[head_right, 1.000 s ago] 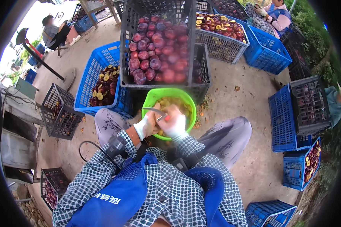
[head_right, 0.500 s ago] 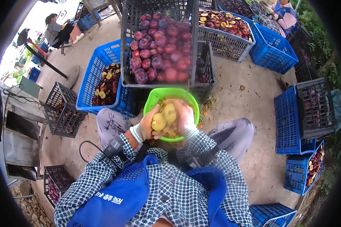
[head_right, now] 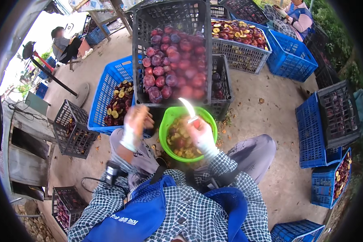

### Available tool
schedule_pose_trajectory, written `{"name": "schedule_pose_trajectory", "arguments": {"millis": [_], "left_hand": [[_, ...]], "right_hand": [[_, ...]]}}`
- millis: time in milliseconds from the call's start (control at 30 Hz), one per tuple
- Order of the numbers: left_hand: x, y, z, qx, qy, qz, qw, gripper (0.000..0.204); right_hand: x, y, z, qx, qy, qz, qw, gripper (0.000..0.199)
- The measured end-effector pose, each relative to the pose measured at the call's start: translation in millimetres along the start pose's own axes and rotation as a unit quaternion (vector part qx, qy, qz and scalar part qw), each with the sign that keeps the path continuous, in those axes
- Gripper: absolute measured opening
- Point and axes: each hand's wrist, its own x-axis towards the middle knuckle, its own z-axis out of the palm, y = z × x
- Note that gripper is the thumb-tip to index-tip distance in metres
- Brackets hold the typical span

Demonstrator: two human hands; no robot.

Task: The person is peeling and cutting plums into a bucket.

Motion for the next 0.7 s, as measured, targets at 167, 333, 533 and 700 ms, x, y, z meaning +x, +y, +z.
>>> {"name": "schedule_pose_trajectory", "arguments": {"millis": [167,333,533,700], "left_hand": [[66,37,-35,0.425,0.178,0.249,0.852,0.072],[109,-10,27,0.448,0.094,0.158,0.875,0.084],[86,-43,13,-0.363,-0.132,-0.032,0.922,0.054],[16,-25,53,-0.504,-0.239,-0.163,0.814,0.063]], "right_hand": [[-3,-17,-5,-0.032,0.014,-0.011,0.999,0.029],[0,-12,-6,-0.081,0.013,-0.015,0.996,0.032],[-1,-25,-1,-0.001,-0.019,-0.009,1.0,0.034],[-10,-21,0,-0.093,-0.033,-0.079,0.992,0.03]]}}
